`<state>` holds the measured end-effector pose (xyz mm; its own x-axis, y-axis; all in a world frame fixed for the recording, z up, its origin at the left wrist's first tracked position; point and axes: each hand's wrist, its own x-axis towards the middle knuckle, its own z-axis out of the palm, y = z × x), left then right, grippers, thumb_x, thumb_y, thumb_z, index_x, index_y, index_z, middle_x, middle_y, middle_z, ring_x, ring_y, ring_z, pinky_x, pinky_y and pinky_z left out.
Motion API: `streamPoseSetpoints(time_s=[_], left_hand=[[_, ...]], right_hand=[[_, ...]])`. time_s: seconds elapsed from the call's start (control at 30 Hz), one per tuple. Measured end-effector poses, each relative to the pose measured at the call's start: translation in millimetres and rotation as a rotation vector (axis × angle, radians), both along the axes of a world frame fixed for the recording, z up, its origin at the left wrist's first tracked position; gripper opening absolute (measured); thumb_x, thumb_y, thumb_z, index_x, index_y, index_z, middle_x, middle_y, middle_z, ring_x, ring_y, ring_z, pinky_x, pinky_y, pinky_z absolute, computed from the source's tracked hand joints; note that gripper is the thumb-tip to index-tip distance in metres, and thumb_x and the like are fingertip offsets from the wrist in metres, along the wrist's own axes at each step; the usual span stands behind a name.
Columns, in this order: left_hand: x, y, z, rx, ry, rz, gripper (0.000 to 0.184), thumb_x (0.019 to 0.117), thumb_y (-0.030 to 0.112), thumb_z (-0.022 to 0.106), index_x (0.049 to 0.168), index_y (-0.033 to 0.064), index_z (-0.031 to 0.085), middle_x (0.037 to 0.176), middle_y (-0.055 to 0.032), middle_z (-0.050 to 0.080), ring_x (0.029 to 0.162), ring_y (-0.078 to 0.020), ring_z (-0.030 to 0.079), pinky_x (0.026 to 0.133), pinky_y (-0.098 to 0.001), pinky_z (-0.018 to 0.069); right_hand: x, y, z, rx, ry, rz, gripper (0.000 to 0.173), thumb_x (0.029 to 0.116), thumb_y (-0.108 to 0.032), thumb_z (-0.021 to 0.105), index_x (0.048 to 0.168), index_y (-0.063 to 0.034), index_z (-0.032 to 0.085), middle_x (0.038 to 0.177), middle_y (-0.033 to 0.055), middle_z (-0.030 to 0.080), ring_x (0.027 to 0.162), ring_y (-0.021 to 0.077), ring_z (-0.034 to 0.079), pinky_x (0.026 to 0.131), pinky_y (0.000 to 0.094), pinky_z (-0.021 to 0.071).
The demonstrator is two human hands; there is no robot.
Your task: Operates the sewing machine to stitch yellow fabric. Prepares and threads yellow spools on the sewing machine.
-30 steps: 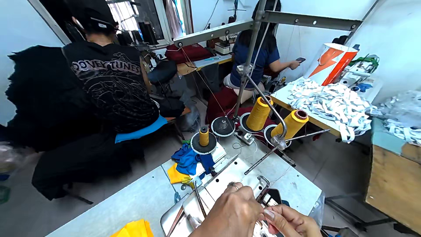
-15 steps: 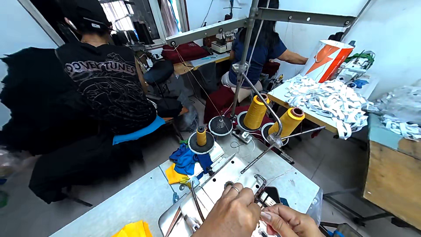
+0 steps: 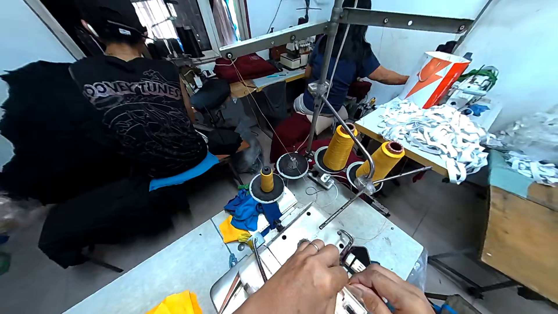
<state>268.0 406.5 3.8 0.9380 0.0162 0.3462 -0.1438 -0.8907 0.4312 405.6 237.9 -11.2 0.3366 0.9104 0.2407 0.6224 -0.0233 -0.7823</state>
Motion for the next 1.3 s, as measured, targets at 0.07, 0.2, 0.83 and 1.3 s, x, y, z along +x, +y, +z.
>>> streamPoseSetpoints(time_s=[0.07,0.2,0.83,1.3], left_hand=[[-1,3,-1,-0.068,0.033,-0.009,0.017,0.0957,0.010,0.060,0.091,0.0074,0.075,0.087,-0.0094,0.063,0.087,-0.0269,0.063,0.079,-0.0407,0.0525],[-2,7,1,-0.191,0.058,-0.028,0.018,0.0968,0.010,0.060,0.092,0.0045,0.076,0.087,-0.0115,0.063,0.089,-0.0271,0.063,0.082,-0.0391,0.0528],[-1,15,12,-0.469,0.285,-0.020,0.021,0.0980,0.018,0.065,0.096,0.0002,0.075,0.095,-0.0144,0.062,0.089,-0.0215,0.060,0.077,-0.0311,0.0504],[-1,10,1,-0.404,0.173,0.040,0.019,0.0933,0.020,0.071,0.090,0.0023,0.077,0.088,-0.0132,0.062,0.087,-0.0226,0.061,0.076,-0.0335,0.0507]], right_hand=[[1,1,1,0.047,-0.135,0.015,0.020,0.1037,-0.014,0.058,0.099,-0.0017,0.074,0.092,0.0133,0.071,0.088,0.0231,0.068,0.084,0.0442,0.0516],[-1,6,-5,0.099,-0.273,-0.042,0.018,0.1024,-0.013,0.057,0.101,-0.0059,0.074,0.094,0.0149,0.068,0.092,0.0260,0.065,0.082,0.0412,0.0500],[-5,15,-21,0.211,-0.177,0.029,0.015,0.1052,-0.008,0.049,0.098,0.0012,0.059,0.098,0.0171,0.066,0.100,0.0214,0.065,0.094,0.0293,0.0517],[-2,13,-19,0.157,-0.007,0.045,0.018,0.1052,-0.010,0.051,0.096,0.0032,0.060,0.096,0.0162,0.069,0.098,0.0156,0.068,0.091,0.0263,0.0538]])
